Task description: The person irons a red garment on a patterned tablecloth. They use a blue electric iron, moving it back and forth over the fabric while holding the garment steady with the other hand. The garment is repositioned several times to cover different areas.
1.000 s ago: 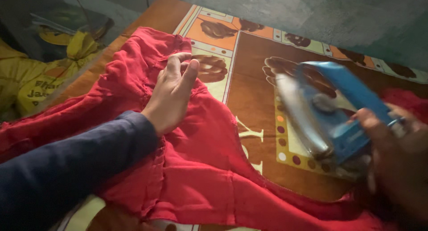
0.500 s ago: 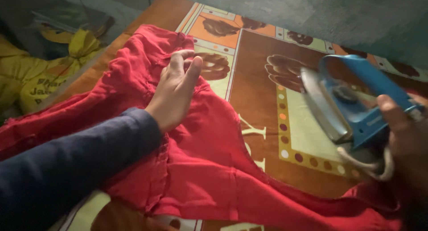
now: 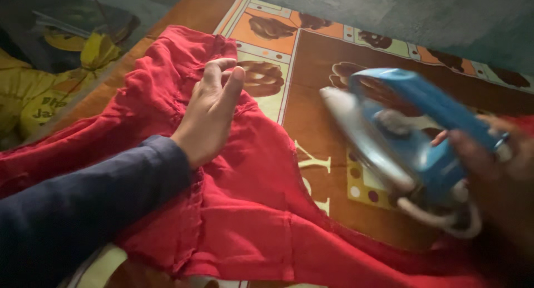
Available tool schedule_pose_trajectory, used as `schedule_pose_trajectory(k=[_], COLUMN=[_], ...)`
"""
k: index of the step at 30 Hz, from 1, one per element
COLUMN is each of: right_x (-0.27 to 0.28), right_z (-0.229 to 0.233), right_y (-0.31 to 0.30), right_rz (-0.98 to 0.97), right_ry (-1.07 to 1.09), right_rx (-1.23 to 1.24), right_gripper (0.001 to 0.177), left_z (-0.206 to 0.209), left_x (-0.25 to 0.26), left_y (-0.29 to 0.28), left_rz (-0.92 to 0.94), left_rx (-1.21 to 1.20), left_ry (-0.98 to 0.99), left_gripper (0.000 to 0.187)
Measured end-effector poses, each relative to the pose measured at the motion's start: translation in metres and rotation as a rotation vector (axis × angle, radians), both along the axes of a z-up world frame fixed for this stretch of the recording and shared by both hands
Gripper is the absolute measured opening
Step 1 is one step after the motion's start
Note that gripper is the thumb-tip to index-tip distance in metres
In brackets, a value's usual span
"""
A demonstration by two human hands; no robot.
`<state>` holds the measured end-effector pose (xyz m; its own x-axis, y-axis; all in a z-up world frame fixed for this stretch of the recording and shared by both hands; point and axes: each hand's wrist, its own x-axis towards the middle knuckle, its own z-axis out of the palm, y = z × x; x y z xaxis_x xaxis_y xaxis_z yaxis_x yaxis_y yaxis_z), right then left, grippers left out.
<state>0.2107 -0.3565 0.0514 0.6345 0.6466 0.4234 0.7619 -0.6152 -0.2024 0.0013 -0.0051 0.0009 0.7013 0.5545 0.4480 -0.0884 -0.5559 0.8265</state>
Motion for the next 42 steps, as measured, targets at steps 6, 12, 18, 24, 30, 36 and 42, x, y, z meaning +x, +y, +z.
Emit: schedule_pose_trajectory(k=[6,12,18,24,30,36,42], right_x=[-0.001,-0.034,0.01,0.039,-0.018,-0.036,0.033], right_z=[0.005,0.004,-0.004,-0.008,0.0,0.004,-0.009], right_y=[-0.015,0.0,-0.007,-0.032,-0.016,0.012,-0.028], right_rz=[-0.068,0.183,0.202,-0.116,0.302,0.287,0.003], right_ry=[0.281,0.353,0.258,0.298,-0.392,0.176,0.071], right_rx=[0.386,0.288,0.322,0.497,0.102,0.338,0.322], right_gripper=[0.033,0.029,0.022,0.031,0.027,0.031,0.031], left_z=[-0.001,-0.003,-0.002,-0.002,-0.001,-0.001,0.002], left_x=[0.0,0.001,0.003,-0.001,0.0,0.001,0.001], left_y=[0.001,0.001,0.002,0.001,0.001,0.001,0.002], left_rz=[0.009,0.014,0.006,0.01,0.028,0.011,-0.022], left_rx=[0.026,0.003,-0.008,0.052,0.005,0.025,0.029], left_ry=[-0.005,-0.009,0.002,-0.007,0.038,0.02,0.008], left_gripper=[0.069,0.069,0.069,0.068,0.069,0.07,0.067])
